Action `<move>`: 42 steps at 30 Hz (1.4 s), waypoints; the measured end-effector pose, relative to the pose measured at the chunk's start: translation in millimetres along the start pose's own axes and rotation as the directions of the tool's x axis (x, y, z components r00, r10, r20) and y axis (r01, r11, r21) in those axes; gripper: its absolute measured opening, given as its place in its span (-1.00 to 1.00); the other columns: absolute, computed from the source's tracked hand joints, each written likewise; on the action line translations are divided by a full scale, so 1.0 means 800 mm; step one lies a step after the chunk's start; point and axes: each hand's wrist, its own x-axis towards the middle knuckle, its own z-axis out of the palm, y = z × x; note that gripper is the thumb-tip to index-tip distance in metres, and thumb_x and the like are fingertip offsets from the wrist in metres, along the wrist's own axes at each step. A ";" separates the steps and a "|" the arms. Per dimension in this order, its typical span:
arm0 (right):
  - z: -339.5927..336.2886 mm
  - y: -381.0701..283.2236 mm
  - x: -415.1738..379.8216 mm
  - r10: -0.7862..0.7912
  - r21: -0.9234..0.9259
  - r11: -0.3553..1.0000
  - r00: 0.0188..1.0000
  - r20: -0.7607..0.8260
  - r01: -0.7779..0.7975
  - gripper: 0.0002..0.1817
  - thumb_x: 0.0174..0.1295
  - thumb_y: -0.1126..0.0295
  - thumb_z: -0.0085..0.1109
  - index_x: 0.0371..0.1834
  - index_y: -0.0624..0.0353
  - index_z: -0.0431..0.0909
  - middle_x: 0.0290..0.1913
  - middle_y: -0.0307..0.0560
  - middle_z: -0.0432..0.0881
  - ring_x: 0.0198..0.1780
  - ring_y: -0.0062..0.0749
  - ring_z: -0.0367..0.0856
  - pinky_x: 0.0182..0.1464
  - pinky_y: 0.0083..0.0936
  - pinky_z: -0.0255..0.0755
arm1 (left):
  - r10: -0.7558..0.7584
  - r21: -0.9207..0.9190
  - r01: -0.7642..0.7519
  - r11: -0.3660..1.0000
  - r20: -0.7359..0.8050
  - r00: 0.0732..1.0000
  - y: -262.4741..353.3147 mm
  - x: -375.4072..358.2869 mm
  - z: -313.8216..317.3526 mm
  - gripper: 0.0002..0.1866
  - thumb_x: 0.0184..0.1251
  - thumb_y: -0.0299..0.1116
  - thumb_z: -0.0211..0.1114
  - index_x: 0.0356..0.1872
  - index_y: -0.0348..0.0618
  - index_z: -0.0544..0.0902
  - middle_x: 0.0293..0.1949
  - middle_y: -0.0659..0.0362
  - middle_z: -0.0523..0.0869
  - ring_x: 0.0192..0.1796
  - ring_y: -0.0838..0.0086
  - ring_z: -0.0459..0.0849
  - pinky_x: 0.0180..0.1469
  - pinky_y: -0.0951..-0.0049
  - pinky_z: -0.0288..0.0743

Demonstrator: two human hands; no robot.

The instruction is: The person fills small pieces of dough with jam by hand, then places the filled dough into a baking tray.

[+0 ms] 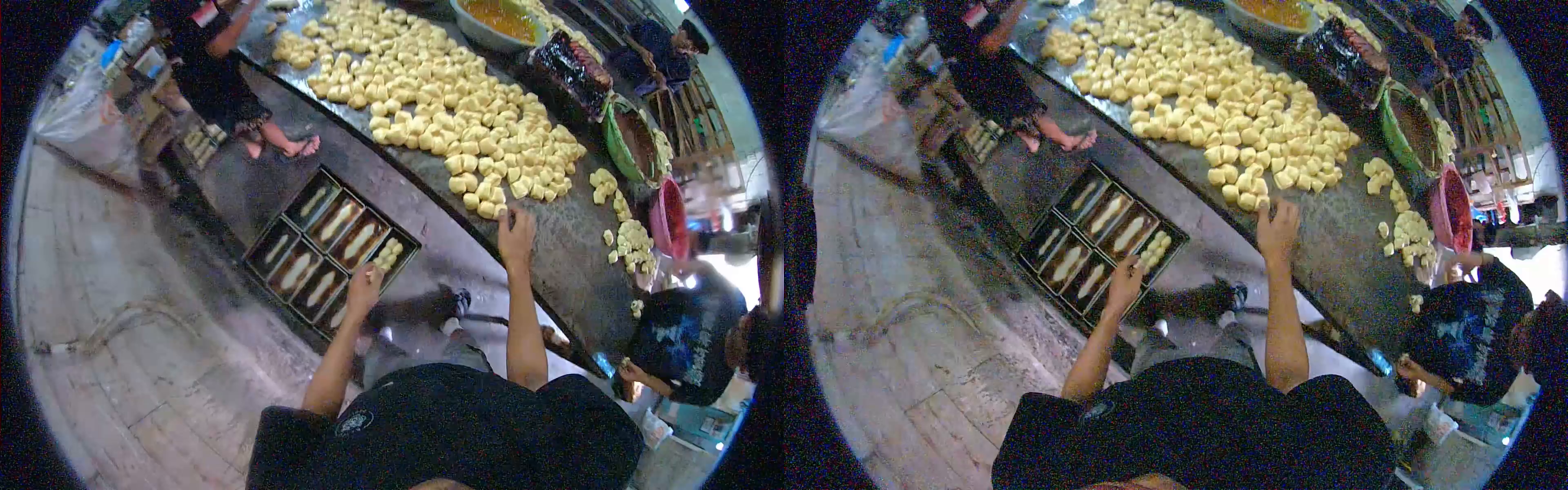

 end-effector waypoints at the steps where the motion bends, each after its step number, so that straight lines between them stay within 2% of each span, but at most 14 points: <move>1: 0.001 0.011 0.010 0.037 -0.031 0.999 0.996 0.078 -0.035 -0.61 0.13 0.31 0.32 -0.01 0.26 0.55 0.01 0.19 0.51 0.08 0.15 0.44 0.15 -0.05 0.32 | -0.002 -0.076 0.001 0.997 -0.013 1.000 0.024 0.004 0.005 -0.53 0.36 -0.15 0.27 0.12 -0.31 0.58 -0.01 -0.11 0.69 0.03 0.13 0.68 0.11 0.29 0.50; 4: -0.002 0.023 0.033 -0.092 0.111 0.992 0.955 0.282 0.062 -0.60 0.07 0.27 0.38 -0.08 0.25 0.58 -0.03 0.17 0.51 0.05 0.12 0.47 0.15 -0.10 0.36 | 0.049 -0.190 -0.060 0.980 -0.060 0.997 0.094 0.018 0.037 -0.61 0.38 -0.25 0.26 0.09 -0.32 0.59 -0.06 0.01 0.72 -0.02 0.32 0.69 0.04 0.34 0.53; 8: -0.021 0.071 0.063 -0.035 0.419 0.888 0.882 0.471 -0.189 -0.59 0.04 0.22 0.38 -0.16 0.30 0.56 -0.30 0.07 0.69 -0.28 -0.24 0.67 -0.13 -0.36 0.53 | 0.216 -0.334 -0.262 0.905 -0.168 0.962 0.197 0.025 0.110 -0.68 0.40 -0.32 0.24 0.06 -0.29 0.60 -0.14 0.02 0.71 -0.15 0.31 0.69 -0.10 0.41 0.56; 16: -0.214 0.170 0.110 -0.198 0.608 0.793 0.955 0.223 0.023 -0.77 0.18 0.61 0.23 -0.09 0.27 0.55 -0.07 -0.02 0.64 -0.07 -0.38 0.65 0.01 -0.46 0.58 | 0.679 -0.129 -0.693 0.709 -0.140 0.721 0.457 -0.006 0.265 -0.73 0.43 -0.36 0.21 0.05 -0.26 0.61 -0.09 0.01 0.67 -0.01 0.21 0.68 0.06 0.27 0.53; 21: -0.281 0.230 0.116 0.024 0.794 0.496 0.920 0.392 -0.351 -0.73 0.25 0.55 0.26 0.02 0.24 0.56 0.00 -0.11 0.64 0.02 -0.40 0.65 0.09 -0.50 0.55 | 0.512 -0.527 -0.341 0.778 0.218 0.831 0.534 -0.023 0.336 -0.80 0.43 -0.44 0.25 -0.01 -0.24 0.67 -0.09 0.15 0.71 -0.12 0.52 0.69 -0.11 0.51 0.61; 25: -0.311 0.269 0.096 0.006 0.658 0.733 0.969 0.249 -0.173 -0.76 0.30 0.46 0.26 -0.01 0.30 0.58 -0.03 -0.07 0.67 -0.04 -0.36 0.68 0.06 -0.46 0.53 | 0.441 -0.626 -0.184 0.758 0.283 0.852 0.547 -0.037 0.387 -0.73 0.53 -0.30 0.14 0.01 -0.29 0.64 -0.22 0.13 0.74 -0.24 0.48 0.74 -0.16 0.45 0.65; 27: -0.323 0.289 0.090 0.053 0.695 0.670 0.951 0.306 -0.261 -0.74 0.29 0.43 0.28 -0.02 0.33 0.58 -0.10 -0.07 0.70 -0.12 -0.39 0.69 0.00 -0.45 0.53 | 0.459 -0.710 -0.082 0.699 0.359 0.812 0.553 -0.044 0.405 -0.67 0.57 -0.23 0.08 0.05 -0.28 0.63 -0.21 0.13 0.74 -0.22 0.49 0.73 -0.15 0.44 0.63; 30: -0.335 0.319 0.083 0.131 0.687 0.595 0.894 0.428 -0.416 -0.71 0.24 0.44 0.32 -0.01 0.33 0.58 -0.14 -0.09 0.72 -0.15 -0.45 0.69 -0.06 -0.51 0.56 | 0.457 -0.475 -0.245 0.845 0.404 0.792 0.575 -0.061 0.401 -0.64 0.58 -0.19 0.02 0.09 -0.26 0.60 -0.15 0.08 0.72 -0.10 0.40 0.72 -0.08 0.40 0.60; 31: -0.338 0.321 0.080 0.168 0.754 0.487 0.895 0.414 -0.440 -0.71 0.24 0.44 0.33 -0.02 0.33 0.59 -0.13 -0.09 0.72 -0.15 -0.46 0.68 -0.07 -0.52 0.56 | 0.542 -0.396 -0.423 0.815 0.261 0.799 0.584 -0.066 0.404 -0.63 0.58 -0.19 0.02 0.10 -0.25 0.60 -0.14 0.06 0.72 -0.06 0.34 0.71 -0.05 0.38 0.58; 33: -0.340 0.313 0.071 0.245 0.858 0.251 0.887 0.392 -0.449 -0.71 0.22 0.45 0.34 -0.02 0.32 0.59 -0.13 -0.10 0.72 -0.17 -0.48 0.68 -0.09 -0.53 0.56 | 0.714 -0.157 -0.706 0.690 -0.008 0.700 0.594 -0.073 0.413 -0.62 0.57 -0.18 0.01 0.11 -0.25 0.60 -0.13 0.03 0.72 0.01 0.22 0.69 0.03 0.33 0.54; 34: -0.344 0.307 0.066 0.225 0.862 0.135 0.862 0.453 -0.488 -0.74 0.22 0.48 0.34 -0.05 0.32 0.59 -0.13 -0.11 0.71 -0.14 -0.51 0.65 -0.06 -0.53 0.54 | 0.838 -0.155 -0.842 0.517 -0.112 0.535 0.594 -0.069 0.426 -0.64 0.55 -0.16 0.03 0.04 -0.20 0.65 -0.15 0.06 0.74 0.08 0.16 0.66 0.12 0.20 0.50; 36: -0.320 0.313 0.032 0.081 0.916 0.074 0.918 0.388 -0.394 -0.75 0.25 0.48 0.32 -0.04 0.32 0.59 -0.12 -0.13 0.71 -0.12 -0.53 0.64 -0.03 -0.54 0.52 | 0.950 -0.124 -0.948 0.294 -0.075 0.304 0.599 -0.075 0.436 -0.64 0.53 -0.11 0.07 -0.04 -0.16 0.69 -0.17 0.12 0.76 0.07 0.20 0.67 0.15 0.13 0.48; 40: -0.378 0.282 0.026 0.111 0.948 0.264 0.982 0.155 -0.180 -0.74 0.28 0.40 0.31 -0.06 0.31 0.60 -0.14 -0.18 0.70 -0.09 -0.54 0.62 0.03 -0.54 0.49 | 0.999 -0.350 -0.935 0.046 0.014 0.044 0.631 -0.073 0.441 -0.65 0.34 -0.02 0.27 -0.19 -0.11 0.73 -0.19 0.20 0.79 0.02 0.26 0.73 0.13 0.08 0.51; 42: -0.419 0.275 0.021 0.167 0.942 0.074 0.935 0.313 -0.329 -0.74 0.28 0.35 0.32 -0.08 0.29 0.60 -0.16 -0.18 0.68 -0.10 -0.54 0.62 -0.04 -0.54 0.52 | 0.997 -0.539 -0.840 0.059 0.074 0.023 0.658 -0.081 0.438 -0.57 0.06 0.02 0.48 -0.20 -0.10 0.73 -0.21 0.19 0.79 0.02 0.24 0.74 0.12 0.06 0.53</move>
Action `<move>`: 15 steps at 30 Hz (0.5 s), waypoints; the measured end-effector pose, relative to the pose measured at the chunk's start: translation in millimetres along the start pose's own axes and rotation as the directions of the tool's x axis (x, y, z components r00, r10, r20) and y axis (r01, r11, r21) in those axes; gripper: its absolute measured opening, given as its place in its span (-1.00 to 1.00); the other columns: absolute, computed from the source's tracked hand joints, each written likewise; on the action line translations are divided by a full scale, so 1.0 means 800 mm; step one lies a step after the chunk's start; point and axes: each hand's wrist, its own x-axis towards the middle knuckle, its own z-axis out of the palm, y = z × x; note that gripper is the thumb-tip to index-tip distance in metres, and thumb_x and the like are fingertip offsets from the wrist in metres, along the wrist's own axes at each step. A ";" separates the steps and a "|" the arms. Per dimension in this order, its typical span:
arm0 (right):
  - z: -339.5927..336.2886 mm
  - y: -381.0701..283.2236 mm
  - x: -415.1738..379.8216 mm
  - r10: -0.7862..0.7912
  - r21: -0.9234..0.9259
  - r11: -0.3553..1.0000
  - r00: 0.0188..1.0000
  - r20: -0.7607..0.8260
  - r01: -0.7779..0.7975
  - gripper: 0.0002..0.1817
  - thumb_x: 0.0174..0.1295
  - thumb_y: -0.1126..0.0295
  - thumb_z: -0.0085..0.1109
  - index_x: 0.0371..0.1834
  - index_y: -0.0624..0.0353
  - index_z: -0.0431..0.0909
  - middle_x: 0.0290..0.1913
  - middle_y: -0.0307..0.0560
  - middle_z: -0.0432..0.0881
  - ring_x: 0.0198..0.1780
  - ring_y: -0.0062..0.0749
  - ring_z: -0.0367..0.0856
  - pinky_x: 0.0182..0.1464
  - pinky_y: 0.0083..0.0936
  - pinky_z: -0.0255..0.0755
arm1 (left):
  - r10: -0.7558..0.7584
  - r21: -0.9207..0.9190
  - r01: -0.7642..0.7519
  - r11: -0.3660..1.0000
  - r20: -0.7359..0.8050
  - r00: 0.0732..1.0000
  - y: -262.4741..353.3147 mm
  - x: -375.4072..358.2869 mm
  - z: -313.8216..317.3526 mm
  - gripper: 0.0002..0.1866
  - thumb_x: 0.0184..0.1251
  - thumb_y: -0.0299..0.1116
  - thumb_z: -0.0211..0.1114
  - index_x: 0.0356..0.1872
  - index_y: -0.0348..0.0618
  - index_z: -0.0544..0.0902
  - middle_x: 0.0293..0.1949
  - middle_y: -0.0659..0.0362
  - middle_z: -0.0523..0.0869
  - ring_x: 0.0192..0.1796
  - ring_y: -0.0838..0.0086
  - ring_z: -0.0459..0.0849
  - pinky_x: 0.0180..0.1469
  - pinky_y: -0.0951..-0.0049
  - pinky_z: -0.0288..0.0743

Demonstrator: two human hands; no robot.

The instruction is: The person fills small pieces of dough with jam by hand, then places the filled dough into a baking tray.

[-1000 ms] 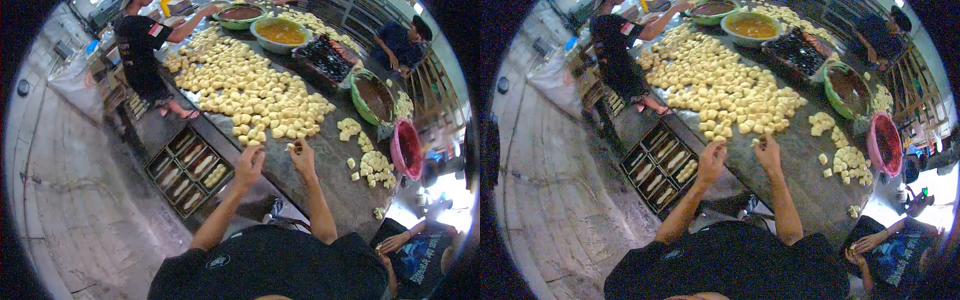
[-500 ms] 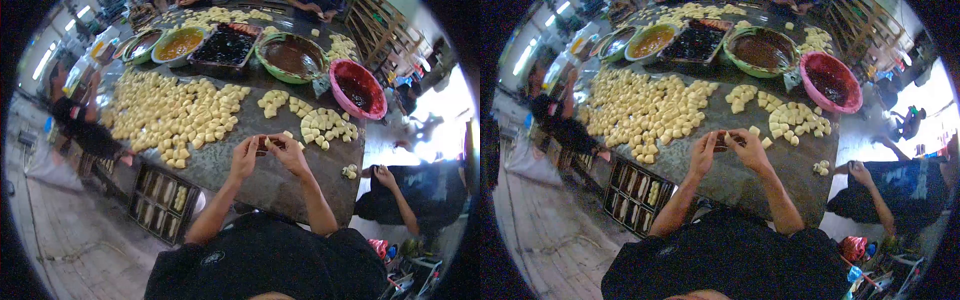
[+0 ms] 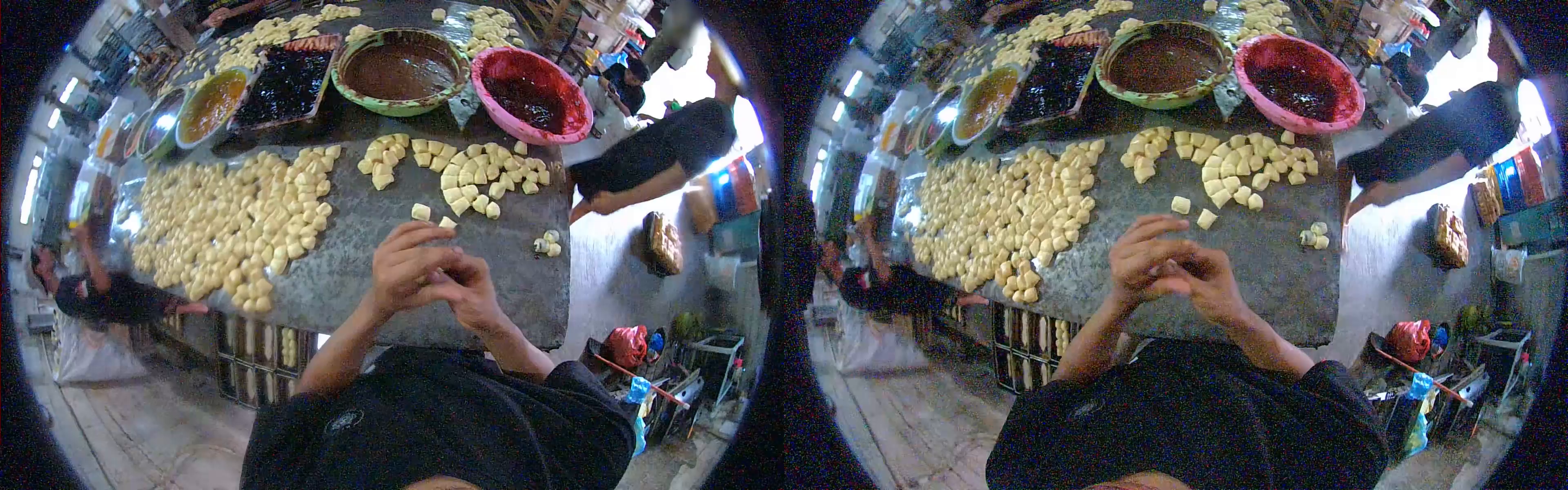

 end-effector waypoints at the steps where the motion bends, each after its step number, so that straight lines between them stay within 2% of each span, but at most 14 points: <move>1: -0.008 -0.010 -0.010 0.082 0.089 0.993 0.997 -0.008 -0.081 -0.73 0.28 0.32 0.33 -0.09 0.28 0.60 -0.17 -0.19 0.68 -0.10 -0.55 0.62 -0.08 -0.54 0.53 | 0.018 -0.092 -0.014 0.996 0.037 0.999 0.010 0.014 0.003 -0.54 0.01 0.02 0.50 -0.19 -0.10 0.73 -0.20 0.18 0.79 0.02 0.23 0.74 0.12 0.06 0.53; 2: -0.032 -0.018 -0.025 0.243 0.261 0.923 0.955 0.170 -0.282 -0.61 0.21 0.21 0.40 -0.08 0.30 0.60 -0.13 -0.10 0.65 -0.10 -0.47 0.64 -0.20 -0.55 0.56 | 0.038 -0.184 -0.025 0.983 0.070 0.997 0.021 0.025 0.009 -0.52 -0.04 0.03 0.52 -0.18 -0.10 0.72 -0.20 0.16 0.79 0.02 0.22 0.74 0.13 0.07 0.53; 4: -0.017 -0.025 -0.039 0.117 0.530 0.832 0.986 0.122 -0.164 -0.50 0.13 0.13 0.46 -0.05 0.33 0.60 -0.06 -0.03 0.63 -0.12 -0.39 0.65 -0.27 -0.59 0.55 | 0.107 -0.348 -0.062 0.935 0.113 0.988 0.025 0.032 0.020 -0.47 -0.06 0.04 0.53 -0.13 -0.11 0.71 -0.15 0.11 0.78 0.04 0.18 0.73 0.14 0.07 0.52; 6: -0.028 -0.008 -0.037 -0.087 0.576 0.817 0.981 0.174 -0.030 -0.34 0.00 0.11 0.53 0.03 0.42 0.57 0.02 0.04 0.60 -0.09 -0.24 0.66 -0.22 -0.46 0.59 | 0.212 -0.483 -0.124 0.867 0.132 0.968 0.016 0.039 0.027 -0.44 -0.02 0.04 0.53 -0.06 -0.13 0.70 -0.07 0.03 0.76 0.08 0.13 0.70 0.17 0.09 0.50; 7: -0.030 -0.005 -0.034 -0.187 0.607 0.794 0.962 0.198 0.030 -0.27 -0.06 0.11 0.57 0.07 0.46 0.55 0.05 0.08 0.58 -0.08 -0.16 0.66 -0.19 -0.40 0.61 | 0.207 -0.475 -0.118 0.872 0.138 0.969 0.010 0.042 0.030 -0.43 0.02 0.04 0.51 -0.03 -0.15 0.68 0.01 -0.01 0.71 0.13 0.10 0.67 0.20 0.09 0.48; 9: -0.043 -0.014 -0.002 -0.330 0.561 0.827 0.845 0.422 0.043 -0.23 -0.09 0.17 0.58 0.11 0.51 0.52 0.09 0.12 0.57 -0.01 -0.09 0.64 -0.12 -0.26 0.63 | 0.187 -0.455 -0.100 0.885 0.151 0.971 -0.004 0.038 0.036 -0.41 0.11 0.04 0.47 0.04 -0.19 0.65 0.17 -0.09 0.62 0.22 0.02 0.60 0.24 0.09 0.43; 10: -0.052 -0.021 0.020 -0.310 0.524 0.847 0.879 0.362 0.083 -0.31 -0.06 0.24 0.55 0.10 0.47 0.54 0.07 0.14 0.59 -0.02 -0.11 0.64 -0.12 -0.29 0.61 | -0.073 -0.537 0.164 0.827 0.186 0.980 -0.015 0.027 0.039 -0.44 0.20 0.01 0.40 0.06 -0.23 0.64 0.25 -0.11 0.53 0.26 -0.02 0.54 0.28 0.09 0.39; 11: -0.061 -0.028 0.042 -0.289 0.481 0.869 0.909 0.300 0.117 -0.37 -0.03 0.32 0.52 0.10 0.43 0.56 0.05 0.15 0.62 -0.03 -0.12 0.65 -0.13 -0.32 0.59 | -0.329 -0.629 0.383 0.676 0.208 0.921 -0.025 0.016 0.041 -0.46 0.29 -0.01 0.34 0.09 -0.27 0.62 0.33 -0.13 0.43 0.31 -0.07 0.48 0.31 0.10 0.34; 12: -0.070 -0.035 0.063 -0.266 0.434 0.890 0.934 0.237 0.143 -0.44 0.00 0.39 0.49 0.09 0.40 0.57 0.03 0.17 0.64 -0.04 -0.14 0.66 -0.13 -0.35 0.58 | -0.497 -0.625 0.458 0.633 0.126 0.859 -0.048 0.014 0.055 -0.48 0.32 -0.03 0.32 0.09 -0.29 0.62 0.34 -0.14 0.42 0.30 -0.09 0.48 0.31 0.09 0.34; 13: -0.096 -0.041 0.103 -0.201 0.245 0.954 0.975 0.090 0.174 -0.57 0.05 0.46 0.43 0.01 0.39 0.60 -0.10 0.08 0.70 -0.15 -0.25 0.68 -0.16 -0.37 0.57 | -0.646 -0.627 0.522 0.579 0.038 0.762 -0.073 0.007 0.067 -0.49 0.35 -0.05 0.30 0.10 -0.30 0.61 0.34 -0.15 0.40 0.29 -0.11 0.47 0.32 0.09 0.34; 14: -0.112 -0.045 0.159 -0.262 0.062 0.962 0.964 -0.047 0.265 -0.66 0.11 0.48 0.39 -0.05 0.37 0.63 -0.16 -0.01 0.72 -0.21 -0.40 0.66 -0.17 -0.44 0.55 | -0.592 -0.161 0.586 0.794 0.011 0.806 -0.114 -0.014 0.076 -0.54 0.36 -0.11 0.29 0.09 -0.28 0.62 0.26 -0.11 0.47 0.21 -0.09 0.52 0.26 0.09 0.39; 15: -0.117 -0.070 0.217 -0.269 -0.366 0.909 0.952 -0.148 0.200 -0.71 0.13 0.43 0.38 -0.11 0.34 0.67 -0.22 -0.08 0.73 -0.23 -0.51 0.66 -0.14 -0.53 0.53 | -0.539 0.350 0.497 0.794 0.025 0.842 -0.150 -0.042 0.081 -0.59 0.37 -0.17 0.28 0.08 -0.25 0.62 0.18 -0.07 0.54 0.14 -0.06 0.56 0.20 0.08 0.44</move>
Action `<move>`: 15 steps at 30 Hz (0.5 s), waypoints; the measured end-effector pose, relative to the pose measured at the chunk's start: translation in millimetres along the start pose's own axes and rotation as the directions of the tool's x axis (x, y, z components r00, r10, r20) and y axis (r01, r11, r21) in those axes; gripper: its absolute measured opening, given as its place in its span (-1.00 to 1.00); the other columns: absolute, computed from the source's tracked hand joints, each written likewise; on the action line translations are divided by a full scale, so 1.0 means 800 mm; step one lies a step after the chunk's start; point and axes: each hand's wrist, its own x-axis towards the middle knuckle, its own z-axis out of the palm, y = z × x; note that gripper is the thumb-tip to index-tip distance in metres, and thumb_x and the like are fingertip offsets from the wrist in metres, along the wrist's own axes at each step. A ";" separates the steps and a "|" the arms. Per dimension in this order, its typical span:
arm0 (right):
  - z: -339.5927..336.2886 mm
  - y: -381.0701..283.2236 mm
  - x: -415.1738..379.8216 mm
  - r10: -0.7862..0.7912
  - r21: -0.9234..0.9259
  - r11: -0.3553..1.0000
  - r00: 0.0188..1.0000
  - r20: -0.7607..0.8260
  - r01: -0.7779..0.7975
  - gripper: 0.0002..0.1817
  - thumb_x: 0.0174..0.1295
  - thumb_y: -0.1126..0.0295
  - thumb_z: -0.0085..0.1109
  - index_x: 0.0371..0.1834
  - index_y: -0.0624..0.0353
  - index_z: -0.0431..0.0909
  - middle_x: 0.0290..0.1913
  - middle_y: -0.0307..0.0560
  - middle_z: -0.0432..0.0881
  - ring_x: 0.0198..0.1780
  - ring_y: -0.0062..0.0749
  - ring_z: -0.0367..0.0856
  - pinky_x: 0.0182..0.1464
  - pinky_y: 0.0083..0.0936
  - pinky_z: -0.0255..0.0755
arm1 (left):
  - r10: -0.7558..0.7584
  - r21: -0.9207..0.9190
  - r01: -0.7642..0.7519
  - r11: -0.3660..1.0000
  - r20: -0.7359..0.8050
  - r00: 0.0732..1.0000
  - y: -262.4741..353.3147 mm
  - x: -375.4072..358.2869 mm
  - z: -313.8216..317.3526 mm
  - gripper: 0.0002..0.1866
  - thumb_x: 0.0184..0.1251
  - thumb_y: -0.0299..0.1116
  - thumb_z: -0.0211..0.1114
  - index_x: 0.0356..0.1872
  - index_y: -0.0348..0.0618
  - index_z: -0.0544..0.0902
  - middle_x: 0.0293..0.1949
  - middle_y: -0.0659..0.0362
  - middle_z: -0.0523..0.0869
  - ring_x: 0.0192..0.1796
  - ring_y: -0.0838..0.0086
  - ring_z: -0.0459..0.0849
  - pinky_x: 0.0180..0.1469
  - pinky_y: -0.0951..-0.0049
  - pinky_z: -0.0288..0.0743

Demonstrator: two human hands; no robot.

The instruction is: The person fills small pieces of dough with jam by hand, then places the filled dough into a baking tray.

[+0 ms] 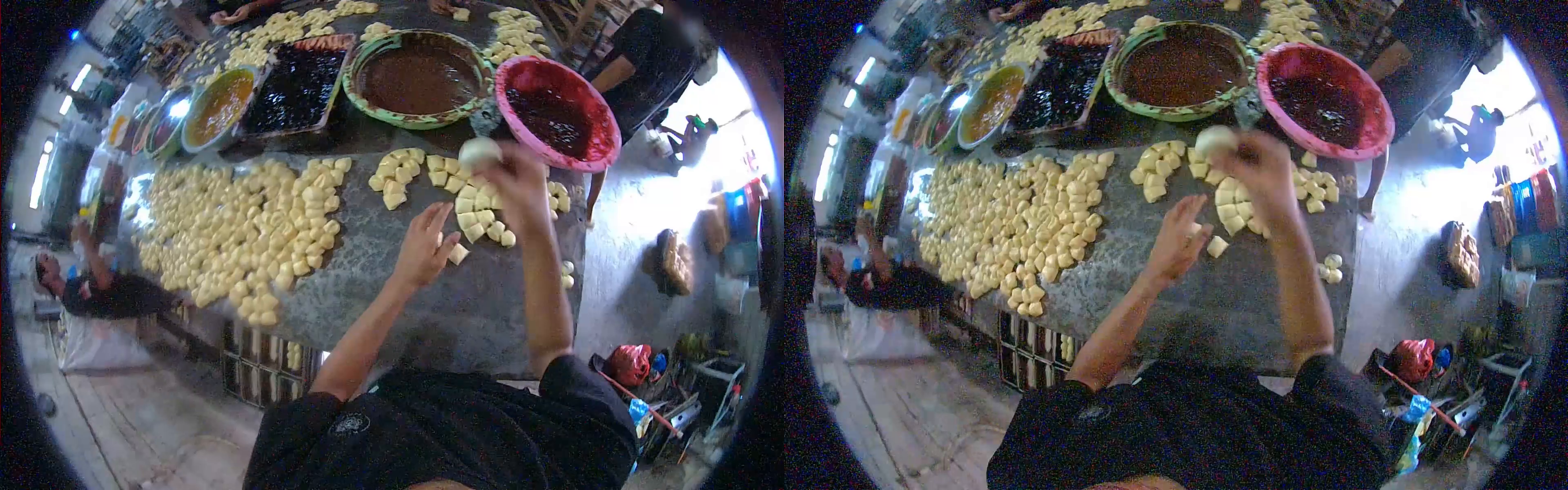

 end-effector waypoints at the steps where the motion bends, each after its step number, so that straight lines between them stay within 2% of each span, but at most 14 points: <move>1: -0.004 0.013 0.061 -0.045 -0.257 0.965 0.998 0.048 0.056 -0.75 0.16 0.39 0.37 -0.14 0.29 0.70 -0.27 -0.16 0.74 -0.22 -0.58 0.65 -0.11 -0.56 0.52 | -0.028 0.067 0.021 0.998 0.109 0.994 -0.029 -0.011 0.009 -0.62 0.38 -0.20 0.28 0.10 -0.21 0.61 0.15 -0.03 0.57 0.09 0.01 0.60 0.15 0.13 0.47; 2: 0.003 0.023 0.114 -0.134 -0.456 0.872 0.982 0.132 0.180 -0.77 0.19 0.36 0.35 -0.16 0.26 0.72 -0.29 -0.13 0.75 -0.21 -0.59 0.64 -0.08 -0.53 0.53 | -0.067 0.134 0.038 0.990 0.214 0.975 -0.053 -0.023 0.016 -0.63 0.39 -0.23 0.27 0.13 -0.16 0.60 0.11 0.02 0.60 0.04 0.08 0.63 0.09 0.17 0.50; 3: 0.007 0.048 0.169 -0.072 -0.511 0.839 0.969 0.237 0.187 -0.74 0.17 0.37 0.35 -0.11 0.25 0.71 -0.28 -0.11 0.74 -0.23 -0.54 0.65 -0.10 -0.48 0.53 | -0.114 0.201 0.051 0.978 0.313 0.943 -0.066 -0.031 0.014 -0.64 0.39 -0.27 0.27 0.16 -0.12 0.58 0.08 0.06 0.63 -0.02 0.15 0.67 0.04 0.22 0.53; 4: 0.018 0.076 0.215 -0.004 -0.562 0.802 0.942 0.335 0.203 -0.71 0.16 0.38 0.36 -0.07 0.23 0.71 -0.28 -0.10 0.74 -0.24 -0.49 0.67 -0.11 -0.43 0.53 | -0.145 0.110 0.119 0.987 0.280 0.949 -0.068 -0.035 0.005 -0.68 0.40 -0.27 0.26 0.11 -0.11 0.61 0.02 0.08 0.64 -0.03 0.16 0.67 0.02 0.22 0.54; 6: 0.058 0.103 0.268 0.054 -0.774 0.543 0.906 0.421 0.327 -0.73 0.17 0.36 0.33 -0.10 0.24 0.72 -0.32 -0.03 0.72 -0.28 -0.36 0.66 -0.12 -0.33 0.53 | -0.216 -0.085 0.239 0.967 0.218 0.952 -0.059 -0.045 -0.015 -0.75 0.40 -0.28 0.25 0.02 -0.09 0.65 -0.08 0.11 0.66 -0.06 0.19 0.67 -0.03 0.22 0.56; 9: 0.102 0.169 0.326 0.279 -0.937 0.096 0.895 0.348 0.335 -0.68 0.00 0.36 0.35 -0.13 0.17 0.74 -0.16 0.00 0.76 -0.19 -0.03 0.74 -0.12 -0.20 0.59 | -0.388 -0.344 0.366 0.865 0.004 0.922 -0.036 -0.066 -0.064 -0.81 0.43 -0.26 0.24 -0.15 -0.17 0.65 -0.29 0.16 0.58 -0.31 0.35 0.60 -0.22 0.36 0.49; 10: 0.115 0.164 0.326 0.361 -0.907 0.082 0.836 0.413 0.413 -0.66 -0.04 0.39 0.34 -0.12 0.17 0.74 -0.16 0.01 0.76 -0.22 -0.05 0.74 -0.16 -0.18 0.59 | -0.526 -0.618 0.443 0.649 0.056 0.848 -0.041 -0.079 -0.078 -0.81 0.44 -0.24 0.25 -0.17 -0.15 0.64 -0.32 0.19 0.57 -0.31 0.40 0.59 -0.23 0.38 0.48; 11: 0.128 0.155 0.330 0.439 -0.870 0.072 0.768 0.467 0.488 -0.63 -0.07 0.41 0.32 -0.10 0.16 0.74 -0.17 0.02 0.76 -0.24 -0.08 0.74 -0.19 -0.15 0.60 | -0.624 -0.820 0.447 0.356 0.147 0.768 -0.048 -0.093 -0.092 -0.81 0.44 -0.23 0.25 -0.18 -0.13 0.63 -0.35 0.22 0.56 -0.31 0.45 0.57 -0.25 0.40 0.48; 12: 0.136 0.147 0.331 0.479 -0.851 0.113 0.722 0.500 0.514 -0.60 -0.09 0.44 0.30 -0.08 0.16 0.73 -0.18 0.04 0.76 -0.26 -0.10 0.74 -0.23 -0.15 0.60 | -0.671 -0.924 0.382 0.022 0.269 0.690 -0.056 -0.106 -0.105 -0.81 0.45 -0.21 0.26 -0.20 -0.11 0.62 -0.37 0.25 0.55 -0.32 0.50 0.56 -0.27 0.43 0.47; 13: 0.143 0.141 0.333 0.516 -0.831 0.158 0.673 0.530 0.534 -0.57 -0.11 0.47 0.28 -0.06 0.15 0.72 -0.19 0.05 0.76 -0.28 -0.13 0.74 -0.26 -0.14 0.60 | -0.704 -0.947 0.319 0.042 0.199 0.682 -0.068 -0.119 -0.111 -0.83 0.44 -0.23 0.27 -0.18 -0.11 0.60 -0.39 0.26 0.55 -0.35 0.49 0.56 -0.29 0.41 0.49; 15: 0.133 0.127 0.335 0.520 -0.825 0.325 0.641 0.565 0.463 -0.52 -0.12 0.52 0.23 -0.01 0.14 0.70 -0.21 0.07 0.76 -0.32 -0.18 0.73 -0.30 -0.17 0.59 | -0.756 -0.977 0.195 0.084 0.065 0.651 -0.089 -0.143 -0.114 -0.84 0.41 -0.27 0.30 -0.14 -0.09 0.58 -0.43 0.26 0.55 -0.41 0.49 0.57 -0.33 0.39 0.53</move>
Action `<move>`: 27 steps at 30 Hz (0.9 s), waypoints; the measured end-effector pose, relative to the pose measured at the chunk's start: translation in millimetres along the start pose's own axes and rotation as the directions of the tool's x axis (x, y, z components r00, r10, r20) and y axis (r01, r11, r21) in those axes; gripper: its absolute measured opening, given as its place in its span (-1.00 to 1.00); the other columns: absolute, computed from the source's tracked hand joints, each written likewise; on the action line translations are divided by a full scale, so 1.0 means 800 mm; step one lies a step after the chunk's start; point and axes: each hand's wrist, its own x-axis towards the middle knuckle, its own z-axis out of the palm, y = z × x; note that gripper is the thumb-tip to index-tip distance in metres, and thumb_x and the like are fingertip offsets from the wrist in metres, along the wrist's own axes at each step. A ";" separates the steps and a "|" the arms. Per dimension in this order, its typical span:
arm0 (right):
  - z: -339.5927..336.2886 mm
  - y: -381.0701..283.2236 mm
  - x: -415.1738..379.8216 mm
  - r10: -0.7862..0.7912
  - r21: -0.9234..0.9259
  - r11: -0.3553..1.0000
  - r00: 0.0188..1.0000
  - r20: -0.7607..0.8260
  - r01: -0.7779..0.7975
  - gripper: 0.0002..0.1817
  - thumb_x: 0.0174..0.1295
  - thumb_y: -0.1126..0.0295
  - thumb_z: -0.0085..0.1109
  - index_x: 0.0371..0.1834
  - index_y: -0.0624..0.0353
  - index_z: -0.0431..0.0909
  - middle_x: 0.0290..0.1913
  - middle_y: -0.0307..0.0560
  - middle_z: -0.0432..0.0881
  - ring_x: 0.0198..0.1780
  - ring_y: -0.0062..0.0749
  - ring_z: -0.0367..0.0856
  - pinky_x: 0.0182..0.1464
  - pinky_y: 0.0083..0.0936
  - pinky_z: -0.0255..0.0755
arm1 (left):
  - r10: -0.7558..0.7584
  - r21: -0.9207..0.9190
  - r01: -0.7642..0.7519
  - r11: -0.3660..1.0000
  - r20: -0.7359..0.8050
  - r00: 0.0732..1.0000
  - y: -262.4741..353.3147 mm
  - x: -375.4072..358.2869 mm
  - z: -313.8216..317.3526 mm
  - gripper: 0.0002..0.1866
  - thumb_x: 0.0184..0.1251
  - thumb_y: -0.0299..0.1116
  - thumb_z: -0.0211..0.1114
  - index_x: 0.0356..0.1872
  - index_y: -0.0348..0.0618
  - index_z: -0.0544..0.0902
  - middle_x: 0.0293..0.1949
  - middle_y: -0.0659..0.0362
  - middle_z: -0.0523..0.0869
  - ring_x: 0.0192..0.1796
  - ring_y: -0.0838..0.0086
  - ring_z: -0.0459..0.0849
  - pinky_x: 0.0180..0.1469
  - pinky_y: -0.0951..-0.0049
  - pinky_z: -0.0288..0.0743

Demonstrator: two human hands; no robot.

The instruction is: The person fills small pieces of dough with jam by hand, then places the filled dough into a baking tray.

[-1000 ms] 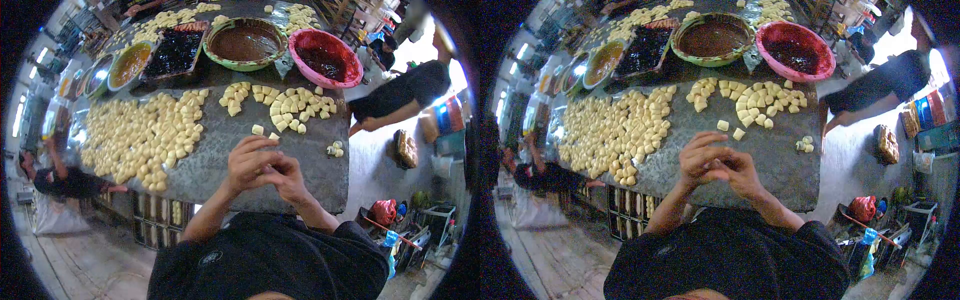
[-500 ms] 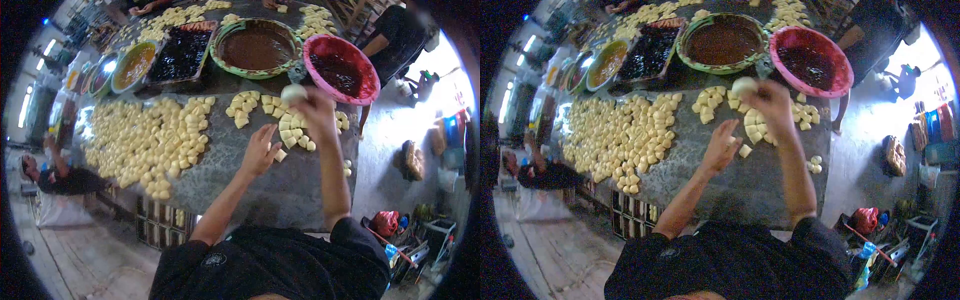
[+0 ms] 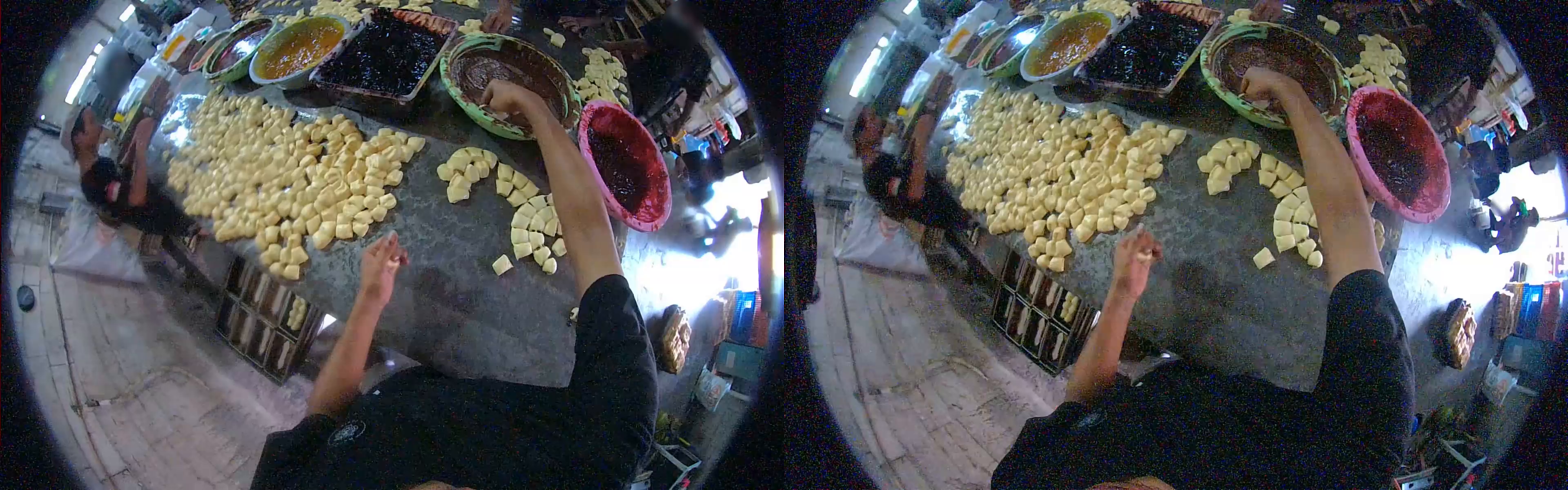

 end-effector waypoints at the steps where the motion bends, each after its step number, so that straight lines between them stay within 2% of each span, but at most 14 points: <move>1: 0.003 0.008 0.000 0.014 0.043 0.999 1.000 -0.008 -0.014 -0.54 -0.09 0.56 0.14 -0.02 0.18 0.69 -0.26 0.03 0.73 -0.36 -0.24 0.67 -0.36 -0.19 0.53 | 0.008 0.012 -0.007 1.000 -0.013 1.000 0.009 -0.005 0.001 -0.81 0.41 -0.26 0.30 -0.11 -0.09 0.57 -0.46 0.27 0.53 -0.43 0.50 0.57 -0.35 0.40 0.53; 3: 0.010 0.017 -0.002 0.046 0.132 0.990 0.998 -0.031 -0.041 -0.57 -0.01 0.66 -0.03 -0.04 0.26 0.67 -0.37 -0.04 0.69 -0.43 -0.36 0.55 -0.49 -0.24 0.40 | 0.025 0.040 -0.024 0.999 -0.031 0.999 0.032 -0.017 0.010 -0.76 0.39 -0.25 0.32 -0.05 -0.09 0.54 -0.51 0.29 0.49 -0.49 0.52 0.56 -0.39 0.42 0.54; 6: -0.013 -0.014 -0.052 0.061 0.276 0.960 0.998 -0.025 -0.052 -0.66 0.09 0.63 -0.01 -0.06 0.28 0.63 -0.37 -0.13 0.66 -0.41 -0.47 0.58 -0.44 -0.42 0.45 | 0.051 0.148 -0.050 0.988 0.000 0.999 0.065 -0.041 0.037 -0.74 0.45 -0.29 0.26 0.03 -0.17 0.52 -0.34 0.23 0.62 -0.45 0.52 0.63 -0.37 0.42 0.59; 9: 0.007 -0.011 -0.071 -0.156 0.721 0.671 0.984 -0.089 0.171 -0.80 0.19 0.61 0.01 -0.16 0.23 0.58 -0.32 -0.20 0.63 -0.37 -0.56 0.58 -0.33 -0.57 0.45 | 0.110 0.230 -0.122 0.965 0.065 0.992 0.090 -0.051 0.047 -0.77 0.49 -0.34 0.19 0.03 -0.23 0.54 -0.24 0.19 0.66 -0.32 0.53 0.66 -0.28 0.46 0.59; 10: 0.020 -0.051 -0.101 -0.166 0.779 0.586 0.974 -0.156 0.225 -0.97 0.24 0.54 0.11 -0.30 0.17 0.51 -0.23 -0.21 0.62 -0.29 -0.54 0.57 -0.22 -0.55 0.46 | 0.146 0.263 -0.165 0.951 0.091 0.985 0.095 -0.053 0.048 -0.78 0.50 -0.34 0.18 0.02 -0.23 0.56 -0.23 0.19 0.66 -0.28 0.53 0.66 -0.25 0.48 0.58; 13: 0.078 -0.181 -0.194 -0.428 0.852 0.279 0.852 -0.303 0.443 -0.76 0.24 0.23 0.29 -0.26 0.18 0.55 -0.21 -0.16 0.63 -0.18 -0.46 0.59 -0.11 -0.50 0.45 | 0.261 0.280 -0.306 0.910 0.187 0.947 0.102 -0.058 0.044 -0.79 0.51 -0.34 0.16 0.00 -0.23 0.60 -0.18 0.21 0.67 -0.14 0.53 0.65 -0.09 0.53 0.53; 14: 0.105 -0.228 -0.233 -0.378 0.940 0.096 0.885 -0.271 0.328 -0.74 0.22 0.23 0.31 -0.20 0.18 0.57 -0.21 -0.14 0.63 -0.19 -0.46 0.58 -0.12 -0.51 0.45 | 0.282 0.287 -0.326 0.901 0.184 0.942 0.109 -0.068 0.050 -0.79 0.51 -0.34 0.16 0.00 -0.22 0.61 -0.17 0.22 0.68 -0.13 0.52 0.65 -0.07 0.53 0.52; 15: 0.146 -0.249 -0.248 -0.341 0.928 0.187 0.907 -0.246 0.322 -0.68 0.20 0.25 0.32 -0.09 0.20 0.55 -0.18 -0.15 0.65 -0.19 -0.44 0.60 -0.11 -0.48 0.48 | 0.301 0.297 -0.344 0.891 0.181 0.936 0.115 -0.080 0.047 -0.78 0.51 -0.34 0.16 0.01 -0.22 0.61 -0.16 0.22 0.68 -0.12 0.52 0.64 -0.05 0.53 0.52; 16: 0.173 -0.293 -0.285 -0.246 0.982 -0.066 0.951 -0.188 0.177 -0.61 0.20 0.27 0.32 0.02 0.22 0.52 -0.13 -0.14 0.66 -0.14 -0.41 0.64 -0.05 -0.44 0.53 | 0.221 0.268 -0.292 0.918 0.265 0.939 0.114 -0.086 0.023 -0.76 0.50 -0.33 0.18 0.02 -0.27 0.61 -0.13 0.19 0.68 -0.09 0.48 0.65 0.02 0.48 0.52; 17: 0.199 -0.317 -0.307 -0.313 0.982 -0.173 0.941 -0.128 0.076 -0.61 0.25 0.34 0.25 0.12 0.23 0.49 0.01 -0.07 0.66 0.02 -0.32 0.66 0.16 -0.31 0.52 | 0.152 0.162 -0.204 0.965 0.288 0.945 0.110 -0.094 -0.006 -0.76 0.50 -0.33 0.18 0.01 -0.28 0.60 -0.13 0.18 0.69 -0.08 0.47 0.66 0.02 0.47 0.54; 18: 0.231 -0.335 -0.322 -0.291 0.956 -0.294 0.953 -0.088 -0.001 -0.59 0.24 0.40 0.25 0.15 0.24 0.48 0.02 -0.07 0.66 0.04 -0.34 0.65 0.11 -0.32 0.56 | 0.085 0.056 -0.108 0.993 0.320 0.944 0.105 -0.105 -0.037 -0.76 0.50 -0.33 0.19 0.01 -0.29 0.60 -0.13 0.17 0.69 -0.08 0.46 0.67 0.03 0.45 0.55; 21: 0.290 -0.409 -0.368 -0.079 0.968 -0.243 0.994 -0.081 0.060 -0.55 0.27 0.44 0.23 0.22 0.26 0.44 0.06 -0.10 0.65 0.05 -0.32 0.66 0.04 -0.34 0.61 | -0.051 -0.153 0.092 0.984 0.252 0.966 0.116 -0.161 -0.097 -0.77 0.47 -0.32 0.21 -0.03 -0.27 0.59 -0.13 0.14 0.71 -0.12 0.47 0.71 -0.06 0.47 0.66; 24: 0.362 -0.491 -0.381 0.000 0.850 0.333 0.902 -0.432 0.408 -0.58 0.29 0.49 0.21 0.22 0.24 0.46 0.08 -0.05 0.64 0.06 -0.21 0.66 -0.06 -0.37 0.63 | -0.176 -0.287 0.209 0.935 0.137 0.975 0.148 -0.214 -0.145 -0.77 0.44 -0.29 0.24 -0.04 -0.22 0.61 -0.12 0.17 0.72 -0.14 0.55 0.73 -0.18 0.59 0.72; 27: 0.362 -0.552 -0.405 -0.229 0.249 0.827 0.706 -0.671 0.504 -0.60 0.27 0.53 0.21 0.19 0.21 0.51 0.08 0.03 0.62 0.05 -0.09 0.66 -0.08 -0.36 0.61 | -0.259 -0.242 0.269 0.932 0.074 0.963 0.186 -0.259 -0.176 -0.75 0.46 -0.27 0.22 0.00 -0.20 0.62 -0.09 0.19 0.72 -0.12 0.52 0.74 -0.16 0.56 0.72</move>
